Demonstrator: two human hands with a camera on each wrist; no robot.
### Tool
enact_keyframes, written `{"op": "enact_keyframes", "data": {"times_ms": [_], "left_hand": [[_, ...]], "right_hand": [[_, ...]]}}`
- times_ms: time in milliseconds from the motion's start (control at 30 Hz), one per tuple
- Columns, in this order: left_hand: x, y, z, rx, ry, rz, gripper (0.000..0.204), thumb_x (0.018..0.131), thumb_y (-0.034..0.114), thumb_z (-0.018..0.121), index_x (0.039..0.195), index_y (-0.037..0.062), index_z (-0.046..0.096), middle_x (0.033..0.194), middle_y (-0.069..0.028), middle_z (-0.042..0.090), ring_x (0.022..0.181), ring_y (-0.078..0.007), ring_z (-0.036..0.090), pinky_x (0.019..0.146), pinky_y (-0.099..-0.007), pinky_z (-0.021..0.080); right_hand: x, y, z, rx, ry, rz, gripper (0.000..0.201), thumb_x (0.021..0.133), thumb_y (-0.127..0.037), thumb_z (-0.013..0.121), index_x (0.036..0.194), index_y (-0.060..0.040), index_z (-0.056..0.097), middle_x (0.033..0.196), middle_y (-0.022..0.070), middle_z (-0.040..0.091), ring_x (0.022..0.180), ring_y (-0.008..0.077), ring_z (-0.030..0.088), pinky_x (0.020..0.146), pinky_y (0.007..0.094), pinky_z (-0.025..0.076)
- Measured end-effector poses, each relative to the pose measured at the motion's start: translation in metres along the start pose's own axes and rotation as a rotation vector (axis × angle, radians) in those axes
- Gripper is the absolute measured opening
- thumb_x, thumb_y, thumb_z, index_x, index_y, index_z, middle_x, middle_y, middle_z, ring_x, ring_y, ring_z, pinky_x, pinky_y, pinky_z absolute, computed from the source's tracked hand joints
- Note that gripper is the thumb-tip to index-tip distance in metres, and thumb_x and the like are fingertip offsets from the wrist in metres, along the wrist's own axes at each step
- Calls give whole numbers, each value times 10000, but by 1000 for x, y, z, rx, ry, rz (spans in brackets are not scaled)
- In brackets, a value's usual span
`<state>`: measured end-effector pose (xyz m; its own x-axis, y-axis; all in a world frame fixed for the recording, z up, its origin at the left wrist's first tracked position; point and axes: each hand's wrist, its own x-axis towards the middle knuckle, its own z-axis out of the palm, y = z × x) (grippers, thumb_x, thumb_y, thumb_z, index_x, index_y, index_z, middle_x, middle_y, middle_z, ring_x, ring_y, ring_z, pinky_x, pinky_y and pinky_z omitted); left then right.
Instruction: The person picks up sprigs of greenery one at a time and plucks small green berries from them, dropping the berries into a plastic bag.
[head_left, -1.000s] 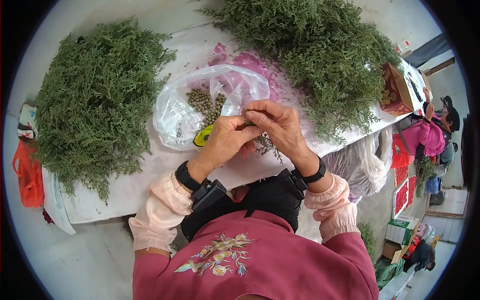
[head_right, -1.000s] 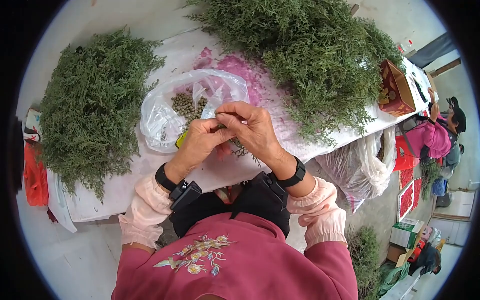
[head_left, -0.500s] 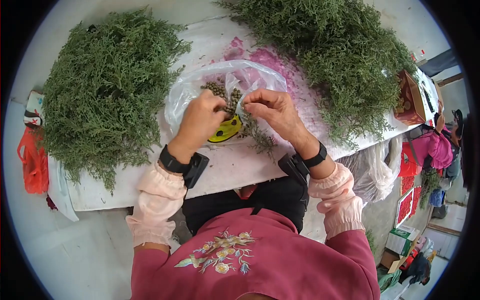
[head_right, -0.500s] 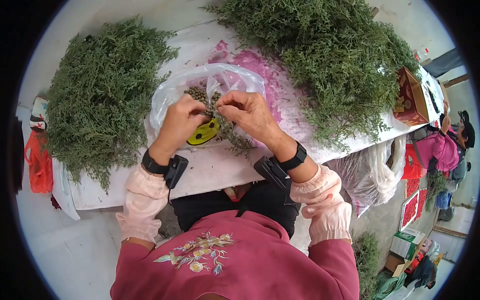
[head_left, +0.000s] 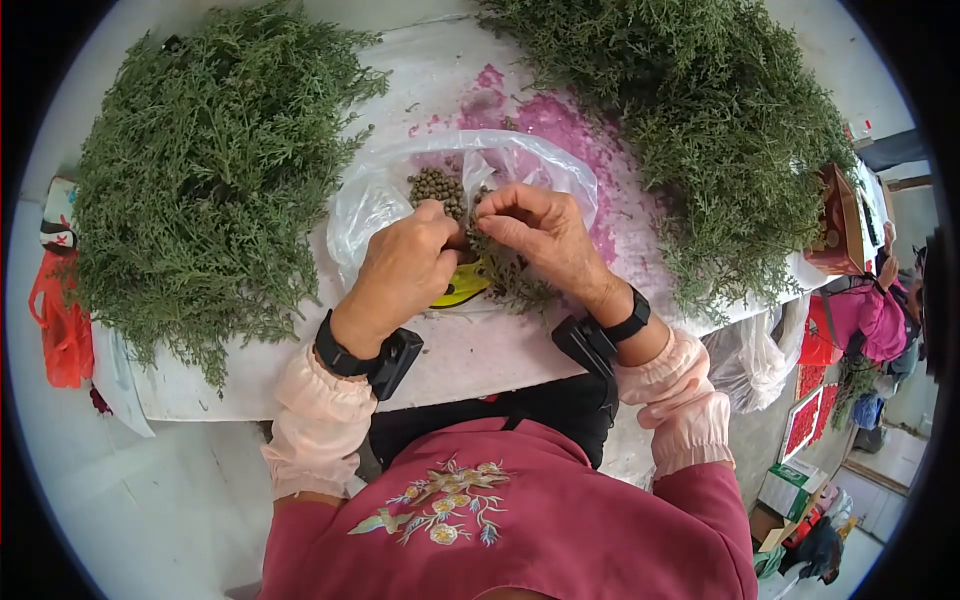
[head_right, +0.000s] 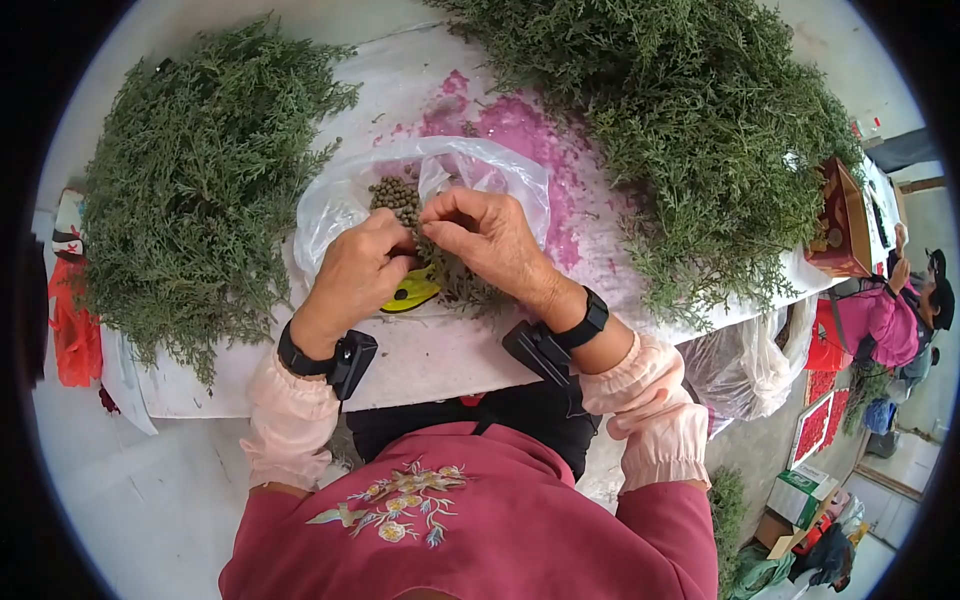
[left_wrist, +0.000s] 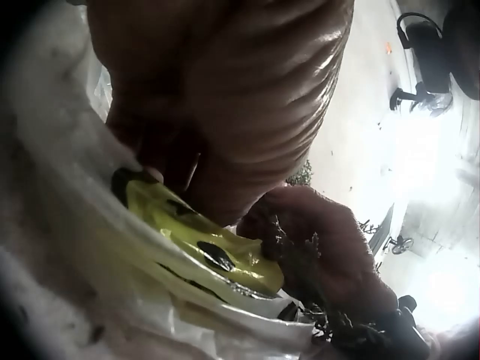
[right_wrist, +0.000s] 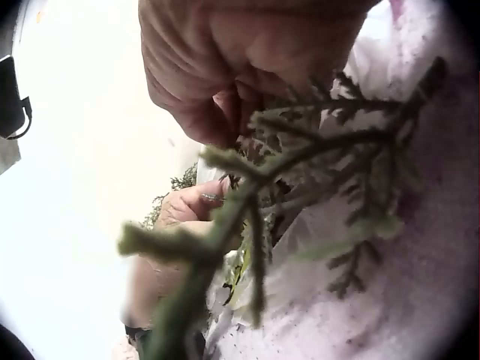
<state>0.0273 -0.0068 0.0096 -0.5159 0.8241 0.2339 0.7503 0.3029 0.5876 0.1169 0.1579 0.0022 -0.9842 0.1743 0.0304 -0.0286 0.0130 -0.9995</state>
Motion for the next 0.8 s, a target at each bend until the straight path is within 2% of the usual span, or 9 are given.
{"op": "enact_keyframes", "data": {"times_ms": [100, 133, 233, 400, 500, 533, 633, 800], "left_hand": [[2, -2, -3, -202, -55, -134, 88, 684, -14, 584, 772, -24, 593, 708, -94, 534, 564, -184, 534, 537, -286, 421], [2, -2, -3, -200, -56, -136, 88, 684, -14, 584, 772, -24, 593, 708, -94, 534, 564, -184, 534, 537, -286, 421], [3, -2, 0, -287, -20, -168, 66, 705, -21, 582, 770, -20, 593, 715, -64, 551, 573, -109, 516, 522, -240, 403], [7, -11, 7, -356, 112, -177, 63, 762, -10, 584, 813, -19, 621, 753, -51, 588, 595, -87, 527, 524, -232, 420], [13, -10, 1, -1166, 60, -577, 106, 824, 18, 573, 904, -28, 627, 785, -55, 601, 603, -95, 538, 538, -239, 449], [14, -9, 1, -1164, 58, -575, 106, 824, 18, 573, 904, -28, 627, 785, -55, 601, 603, -95, 538, 538, -239, 449], [14, -9, 2, -1440, 21, -595, 166, 863, 50, 554, 996, -40, 598, 796, -63, 594, 612, -102, 539, 549, -250, 467], [13, -14, 7, -1527, -52, -614, 185, 869, 70, 552, 1020, -31, 585, 823, -70, 595, 618, -106, 535, 557, -254, 465]], "right_hand": [[-2, 1, 1, -1, 28, 10, 59, 837, -60, 597, 873, -15, 606, 748, -34, 569, 644, 40, 490, 575, 184, 405], [-2, 1, 1, 2, 27, 11, 59, 837, -60, 597, 873, -15, 606, 748, -34, 569, 644, 40, 490, 575, 184, 405], [-3, 0, -1, -38, 25, 99, 62, 845, -73, 595, 871, -17, 605, 734, -36, 561, 630, 37, 481, 562, 189, 403], [-4, 3, 1, -47, 39, 53, 67, 849, -80, 593, 871, -17, 602, 724, -37, 554, 623, 35, 477, 550, 191, 399], [-3, 3, 2, -65, 79, 29, 71, 853, -84, 589, 872, -16, 599, 722, -37, 554, 620, 35, 476, 544, 191, 396], [-3, 3, 2, -65, 82, 27, 71, 853, -84, 589, 872, -16, 599, 722, -37, 554, 620, 35, 476, 544, 191, 396], [-4, 2, 4, -14, 124, -10, 74, 853, -90, 589, 864, -18, 599, 724, -34, 559, 613, 35, 473, 534, 192, 392], [-4, 2, 3, 33, 124, 15, 79, 848, -100, 593, 858, -23, 601, 723, -33, 562, 608, 35, 471, 524, 192, 388]]}}
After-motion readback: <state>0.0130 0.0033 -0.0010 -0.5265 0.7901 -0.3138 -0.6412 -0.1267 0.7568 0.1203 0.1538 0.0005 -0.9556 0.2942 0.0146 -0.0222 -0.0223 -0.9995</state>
